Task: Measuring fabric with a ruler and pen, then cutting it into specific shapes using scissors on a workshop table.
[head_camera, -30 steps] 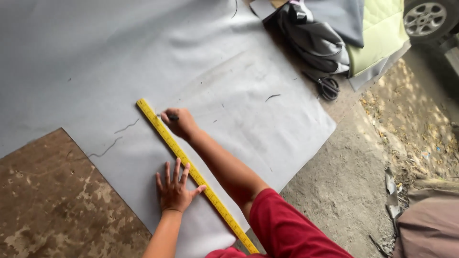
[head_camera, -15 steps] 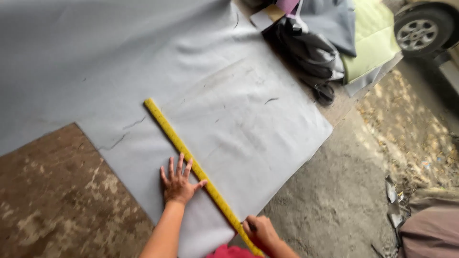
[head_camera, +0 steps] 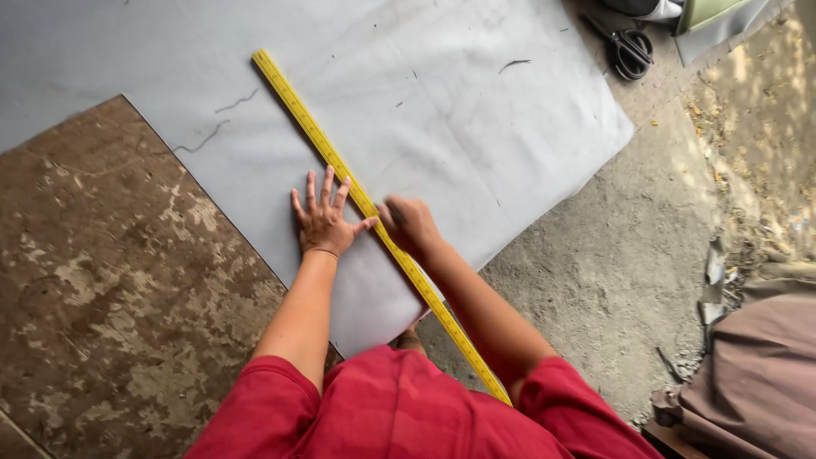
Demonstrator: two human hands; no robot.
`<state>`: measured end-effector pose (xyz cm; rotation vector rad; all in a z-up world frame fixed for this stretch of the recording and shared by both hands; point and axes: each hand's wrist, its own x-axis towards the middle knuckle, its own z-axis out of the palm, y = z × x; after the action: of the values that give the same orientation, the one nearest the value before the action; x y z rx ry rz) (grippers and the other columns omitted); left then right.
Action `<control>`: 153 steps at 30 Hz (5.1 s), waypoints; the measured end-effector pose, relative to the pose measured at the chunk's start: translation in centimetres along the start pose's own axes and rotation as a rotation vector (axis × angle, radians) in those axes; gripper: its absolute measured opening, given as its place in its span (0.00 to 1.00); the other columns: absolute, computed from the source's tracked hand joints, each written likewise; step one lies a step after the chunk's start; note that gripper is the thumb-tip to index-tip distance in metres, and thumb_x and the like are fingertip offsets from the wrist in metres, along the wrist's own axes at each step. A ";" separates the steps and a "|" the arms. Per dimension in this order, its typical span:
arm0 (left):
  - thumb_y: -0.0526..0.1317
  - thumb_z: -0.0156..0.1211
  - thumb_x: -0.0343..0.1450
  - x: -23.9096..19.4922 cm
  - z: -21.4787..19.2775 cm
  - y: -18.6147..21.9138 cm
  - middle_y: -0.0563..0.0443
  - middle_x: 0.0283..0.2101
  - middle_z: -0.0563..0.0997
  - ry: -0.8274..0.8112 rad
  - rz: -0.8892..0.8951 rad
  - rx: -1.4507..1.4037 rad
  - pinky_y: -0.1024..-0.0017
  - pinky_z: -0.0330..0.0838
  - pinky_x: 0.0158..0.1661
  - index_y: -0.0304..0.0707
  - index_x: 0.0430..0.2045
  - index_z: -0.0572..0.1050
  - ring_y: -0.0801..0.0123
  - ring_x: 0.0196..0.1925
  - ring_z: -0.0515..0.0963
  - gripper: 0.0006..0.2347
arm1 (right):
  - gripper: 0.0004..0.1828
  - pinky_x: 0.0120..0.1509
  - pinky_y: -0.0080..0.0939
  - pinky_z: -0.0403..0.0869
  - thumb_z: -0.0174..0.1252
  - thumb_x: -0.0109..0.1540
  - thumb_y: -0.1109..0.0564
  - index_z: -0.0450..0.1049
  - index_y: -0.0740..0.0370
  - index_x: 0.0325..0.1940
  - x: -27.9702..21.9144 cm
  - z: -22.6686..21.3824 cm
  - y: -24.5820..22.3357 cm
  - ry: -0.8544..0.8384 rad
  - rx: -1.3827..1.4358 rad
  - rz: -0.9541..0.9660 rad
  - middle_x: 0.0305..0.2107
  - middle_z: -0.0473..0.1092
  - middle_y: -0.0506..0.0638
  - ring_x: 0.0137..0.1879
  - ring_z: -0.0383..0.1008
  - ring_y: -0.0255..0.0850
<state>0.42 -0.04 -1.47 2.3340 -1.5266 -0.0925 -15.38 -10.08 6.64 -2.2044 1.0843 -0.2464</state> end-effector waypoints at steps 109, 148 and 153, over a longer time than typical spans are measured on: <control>0.77 0.49 0.63 14.0 -3.5 -10.7 0.36 0.78 0.32 0.287 -1.276 0.016 0.45 0.29 0.73 0.41 0.75 0.47 0.44 0.79 0.29 0.52 | 0.33 0.72 0.61 0.62 0.62 0.63 0.36 0.69 0.63 0.59 36.4 -20.0 26.6 0.222 -0.289 -0.268 0.64 0.64 0.68 0.74 0.59 0.65; 0.61 0.78 0.54 15.9 -3.6 -10.2 0.29 0.75 0.51 0.705 -1.153 0.260 0.21 0.44 0.57 0.40 0.64 0.66 0.30 0.73 0.56 0.45 | 0.29 0.79 0.64 0.53 0.63 0.64 0.33 0.67 0.47 0.62 39.8 -16.7 30.0 0.384 -0.351 -0.214 0.70 0.63 0.58 0.79 0.53 0.54; 0.65 0.77 0.53 16.1 -3.2 -10.9 0.34 0.77 0.49 0.716 -1.159 0.227 0.24 0.47 0.60 0.44 0.65 0.62 0.34 0.76 0.52 0.48 | 0.27 0.71 0.70 0.62 0.61 0.67 0.34 0.67 0.50 0.62 40.6 -16.3 30.8 0.473 -0.407 -0.340 0.68 0.65 0.63 0.75 0.59 0.61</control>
<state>17.46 -9.79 0.15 2.6480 0.2206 0.5840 -16.12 -62.33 -5.12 -2.7849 1.0592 -0.7888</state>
